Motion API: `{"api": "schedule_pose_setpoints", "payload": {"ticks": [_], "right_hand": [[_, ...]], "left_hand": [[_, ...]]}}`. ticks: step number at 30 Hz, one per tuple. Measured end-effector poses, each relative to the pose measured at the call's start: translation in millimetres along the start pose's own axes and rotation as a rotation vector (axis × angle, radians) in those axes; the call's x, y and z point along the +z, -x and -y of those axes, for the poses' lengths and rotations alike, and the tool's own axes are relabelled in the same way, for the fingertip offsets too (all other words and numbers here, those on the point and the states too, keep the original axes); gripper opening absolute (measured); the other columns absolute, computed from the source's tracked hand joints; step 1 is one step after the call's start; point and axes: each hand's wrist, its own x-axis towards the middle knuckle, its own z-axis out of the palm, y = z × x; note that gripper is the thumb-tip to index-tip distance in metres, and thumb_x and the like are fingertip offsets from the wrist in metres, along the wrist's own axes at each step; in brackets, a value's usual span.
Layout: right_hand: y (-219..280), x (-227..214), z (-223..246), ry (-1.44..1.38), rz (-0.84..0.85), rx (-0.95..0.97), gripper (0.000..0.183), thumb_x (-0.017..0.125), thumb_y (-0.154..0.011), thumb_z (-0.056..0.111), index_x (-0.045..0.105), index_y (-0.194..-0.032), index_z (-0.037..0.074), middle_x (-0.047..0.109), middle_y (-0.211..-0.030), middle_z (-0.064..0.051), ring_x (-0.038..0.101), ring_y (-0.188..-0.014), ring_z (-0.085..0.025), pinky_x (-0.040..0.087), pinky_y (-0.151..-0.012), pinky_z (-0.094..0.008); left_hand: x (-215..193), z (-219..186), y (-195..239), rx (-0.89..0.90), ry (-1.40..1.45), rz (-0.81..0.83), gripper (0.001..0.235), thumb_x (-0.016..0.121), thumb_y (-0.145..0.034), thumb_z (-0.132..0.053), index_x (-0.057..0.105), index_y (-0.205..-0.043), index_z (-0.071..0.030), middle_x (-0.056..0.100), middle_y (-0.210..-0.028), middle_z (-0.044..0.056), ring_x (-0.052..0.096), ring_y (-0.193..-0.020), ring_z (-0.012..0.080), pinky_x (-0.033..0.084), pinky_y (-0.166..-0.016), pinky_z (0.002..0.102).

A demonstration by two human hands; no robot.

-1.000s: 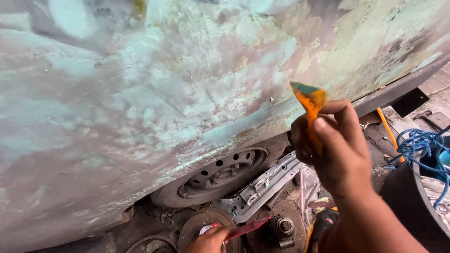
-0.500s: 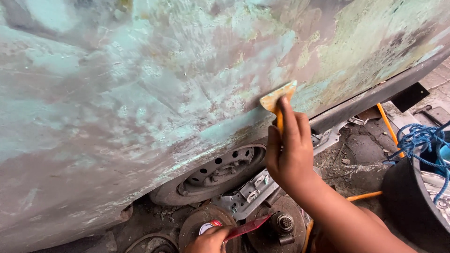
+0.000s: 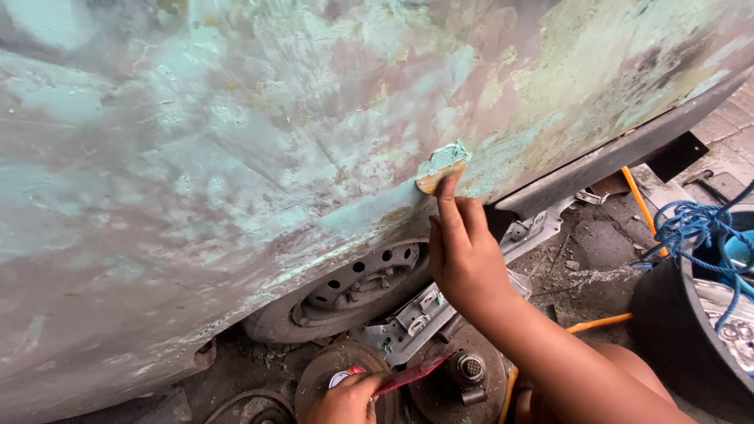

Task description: The person uses a small yellow scraper to apply a light-colored body filler to a damaged area on the side of a vehicle. They repeatedly scoop the filler from a red plastic card and spread it onto the car's surface near the wheel well.

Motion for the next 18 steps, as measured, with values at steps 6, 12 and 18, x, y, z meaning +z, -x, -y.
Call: {"api": "schedule_pose_setpoints", "payload": {"ticks": [6, 12, 18], "right_hand": [[9.9, -15.5, 5.2, -0.007, 0.048, 0.071, 0.068, 0.056, -0.104, 0.001, 0.024, -0.164, 0.006, 0.055, -0.116, -0.02, 0.056, -0.088, -0.038, 0.052, -0.067, -0.044], [5.3, -44.2, 15.3, 0.058, 0.228, 0.253, 0.068, 0.061, -0.093, 0.011, 0.038, -0.157, 0.01, 0.051, -0.098, -0.013, 0.05, -0.061, -0.041, 0.04, -0.041, -0.053], [-42.9, -116.4, 45.9, -0.067, 0.211, 0.203, 0.037, 0.064, -0.096, 0.013, 0.062, -0.133, 0.005, 0.069, -0.093, -0.01, 0.067, -0.077, -0.027, 0.053, -0.067, -0.043]], "left_hand": [[-14.5, -15.8, 12.7, 0.044, -0.087, 0.065, 0.055, 0.052, -0.096, -0.01, 0.056, -0.137, -0.048, 0.065, -0.124, -0.017, 0.066, -0.114, 0.0111, 0.056, -0.102, 0.029], [-9.6, -19.9, 20.0, 0.019, -0.093, -0.046, 0.049, 0.054, -0.097, -0.021, 0.06, -0.132, -0.055, 0.065, -0.128, -0.027, 0.069, -0.107, 0.0101, 0.059, -0.091, 0.031], [-6.0, -9.4, 8.1, 0.037, -0.073, 0.018, 0.052, 0.049, -0.096, -0.024, 0.055, -0.136, -0.056, 0.058, -0.129, -0.021, 0.064, -0.114, 0.0158, 0.051, -0.093, 0.042]]}}
